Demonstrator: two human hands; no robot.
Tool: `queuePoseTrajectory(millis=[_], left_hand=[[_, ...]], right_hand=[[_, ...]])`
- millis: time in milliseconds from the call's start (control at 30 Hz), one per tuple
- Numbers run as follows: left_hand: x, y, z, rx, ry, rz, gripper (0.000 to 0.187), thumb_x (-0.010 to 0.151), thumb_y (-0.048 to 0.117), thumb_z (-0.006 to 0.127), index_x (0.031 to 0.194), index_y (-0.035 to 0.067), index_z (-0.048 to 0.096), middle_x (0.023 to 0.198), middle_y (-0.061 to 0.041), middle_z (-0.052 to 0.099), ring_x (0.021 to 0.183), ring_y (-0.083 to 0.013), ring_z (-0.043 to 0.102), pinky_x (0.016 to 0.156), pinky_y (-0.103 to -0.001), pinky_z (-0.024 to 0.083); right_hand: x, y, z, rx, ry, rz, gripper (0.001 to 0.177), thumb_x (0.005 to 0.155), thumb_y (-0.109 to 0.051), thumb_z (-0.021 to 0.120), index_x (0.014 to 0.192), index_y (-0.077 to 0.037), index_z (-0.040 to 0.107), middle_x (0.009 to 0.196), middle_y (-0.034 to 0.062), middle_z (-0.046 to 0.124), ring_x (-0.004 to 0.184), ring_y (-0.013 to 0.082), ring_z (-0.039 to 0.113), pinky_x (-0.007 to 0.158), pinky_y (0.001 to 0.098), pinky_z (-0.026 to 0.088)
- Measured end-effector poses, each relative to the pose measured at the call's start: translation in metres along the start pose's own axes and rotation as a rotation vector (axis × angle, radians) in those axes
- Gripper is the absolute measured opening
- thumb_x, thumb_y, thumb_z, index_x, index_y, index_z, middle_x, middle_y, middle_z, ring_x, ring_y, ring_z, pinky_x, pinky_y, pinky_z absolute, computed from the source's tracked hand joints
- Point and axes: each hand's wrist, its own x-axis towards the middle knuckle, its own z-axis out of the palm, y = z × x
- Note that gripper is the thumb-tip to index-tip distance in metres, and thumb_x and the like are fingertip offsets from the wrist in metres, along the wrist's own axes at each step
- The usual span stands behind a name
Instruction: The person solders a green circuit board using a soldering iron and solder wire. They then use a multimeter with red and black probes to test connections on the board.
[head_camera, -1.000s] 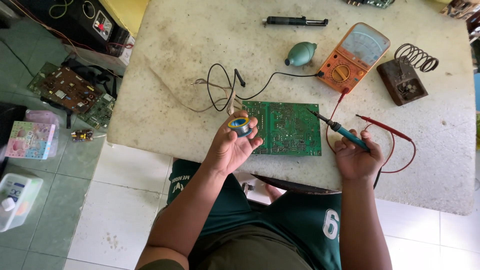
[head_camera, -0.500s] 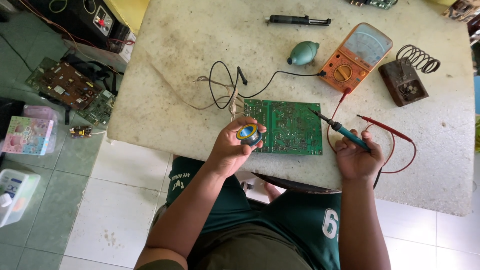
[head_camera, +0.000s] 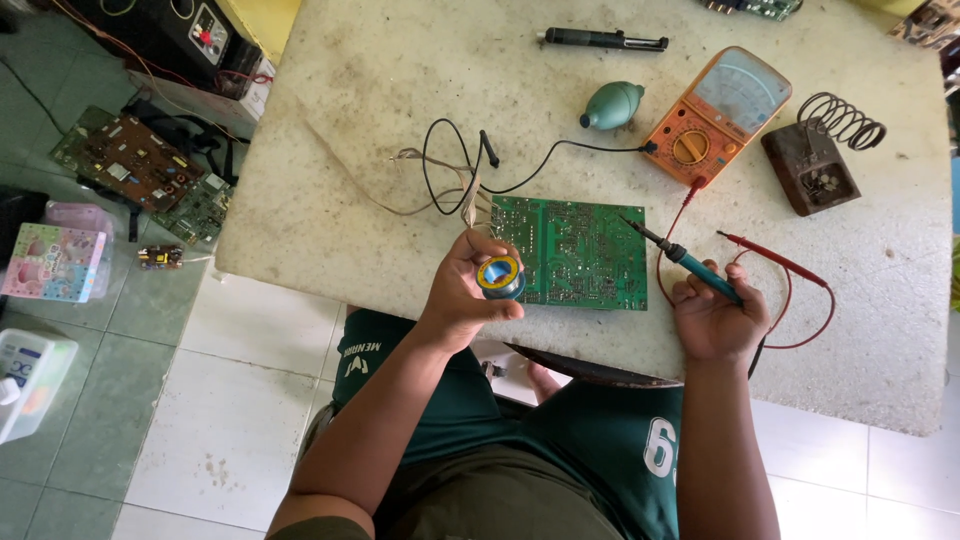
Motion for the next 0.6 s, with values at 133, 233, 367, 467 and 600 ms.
queuePoseTrajectory(millis=[133,233,367,467,600], left_hand=[[-0.0016,0.0032,0.0012,0.022,0.015,-0.013,0.072,0.060,0.001,0.101,0.110,0.007,0.050,0.107,-0.013,0.064,0.094,-0.0147,0.065,0.081,-0.028,0.055],[-0.0021,0.0056,0.0044,-0.009,0.024,-0.016,0.074,0.064,-0.006,0.096,0.112,0.010,0.042,0.102,-0.011,0.058,0.086,-0.0163,0.068,0.077,-0.028,0.059],[-0.0041,0.0027,0.0009,0.043,-0.019,-0.060,0.066,0.071,-0.009,0.086,0.112,0.011,0.039,0.101,-0.010,0.053,0.083,-0.0156,0.070,0.075,-0.028,0.061],[-0.0047,0.0027,0.0000,0.116,-0.047,-0.069,0.062,0.075,-0.004,0.083,0.113,0.011,0.037,0.105,-0.013,0.056,0.086,-0.0150,0.067,0.076,-0.028,0.059],[-0.0053,0.0019,-0.0005,0.149,-0.062,-0.032,0.059,0.080,-0.003,0.081,0.114,0.010,0.034,0.107,-0.018,0.061,0.086,-0.0146,0.066,0.076,-0.027,0.056]], right_hand=[[0.0003,-0.0004,-0.0007,0.007,-0.012,0.005,0.026,0.091,-0.023,0.053,0.103,-0.014,0.075,0.108,0.0082,0.062,0.077,0.0148,0.053,0.084,0.0347,0.045],[0.0000,-0.0007,0.0021,-0.018,0.020,0.007,0.026,0.090,-0.023,0.053,0.102,-0.015,0.074,0.107,0.0070,0.061,0.077,0.0140,0.052,0.084,0.0340,0.045],[-0.0008,-0.0010,0.0036,-0.021,0.026,0.009,0.025,0.089,-0.023,0.053,0.102,-0.015,0.074,0.106,0.0065,0.061,0.076,0.0136,0.052,0.084,0.0339,0.045],[-0.0010,-0.0009,0.0047,-0.022,0.029,0.010,0.025,0.089,-0.023,0.054,0.102,-0.016,0.074,0.106,0.0062,0.061,0.076,0.0134,0.052,0.084,0.0341,0.046],[-0.0019,-0.0006,0.0051,-0.024,0.030,0.011,0.025,0.090,-0.023,0.054,0.103,-0.016,0.074,0.106,0.0058,0.060,0.076,0.0132,0.051,0.084,0.0337,0.045]])
